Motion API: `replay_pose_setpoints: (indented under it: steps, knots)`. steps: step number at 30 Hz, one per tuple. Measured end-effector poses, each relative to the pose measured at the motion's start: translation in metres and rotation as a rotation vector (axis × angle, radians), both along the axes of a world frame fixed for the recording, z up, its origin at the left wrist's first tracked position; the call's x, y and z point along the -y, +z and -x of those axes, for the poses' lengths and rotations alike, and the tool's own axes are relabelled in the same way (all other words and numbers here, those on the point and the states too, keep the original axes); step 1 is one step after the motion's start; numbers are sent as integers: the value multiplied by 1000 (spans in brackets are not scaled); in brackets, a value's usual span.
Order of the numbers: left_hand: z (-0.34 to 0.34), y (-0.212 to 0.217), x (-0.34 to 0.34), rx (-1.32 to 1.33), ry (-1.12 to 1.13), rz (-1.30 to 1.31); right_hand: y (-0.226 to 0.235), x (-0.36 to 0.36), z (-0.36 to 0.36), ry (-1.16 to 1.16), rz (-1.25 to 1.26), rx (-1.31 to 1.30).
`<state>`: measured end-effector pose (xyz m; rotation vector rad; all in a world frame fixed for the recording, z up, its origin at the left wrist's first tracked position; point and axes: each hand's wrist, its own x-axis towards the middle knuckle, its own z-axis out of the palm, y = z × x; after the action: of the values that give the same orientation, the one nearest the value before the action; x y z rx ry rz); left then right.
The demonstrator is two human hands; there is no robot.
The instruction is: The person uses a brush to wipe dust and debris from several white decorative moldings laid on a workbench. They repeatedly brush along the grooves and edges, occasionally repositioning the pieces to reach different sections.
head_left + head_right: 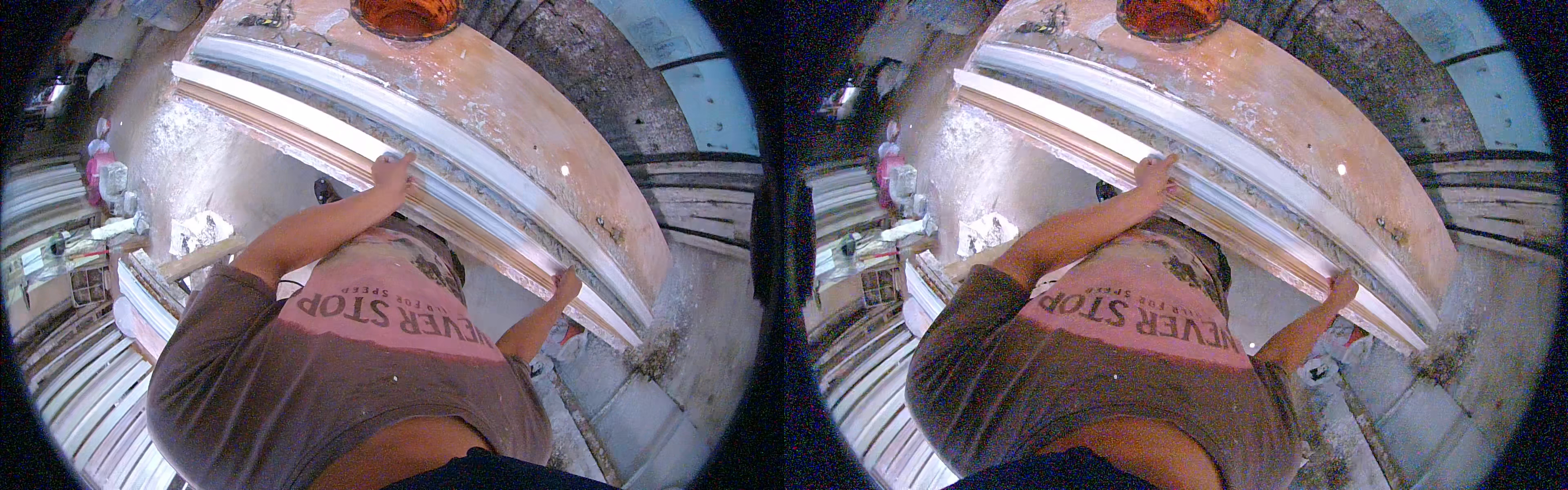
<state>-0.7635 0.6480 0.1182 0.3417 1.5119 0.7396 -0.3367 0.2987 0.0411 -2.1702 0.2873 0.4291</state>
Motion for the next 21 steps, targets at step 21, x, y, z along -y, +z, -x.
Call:
replay_pose_setpoints:
  steps: [21]
  knots:
    - [109,-30,-57,-1165,-1175,-1052,33,-56,16,496,1136,140]
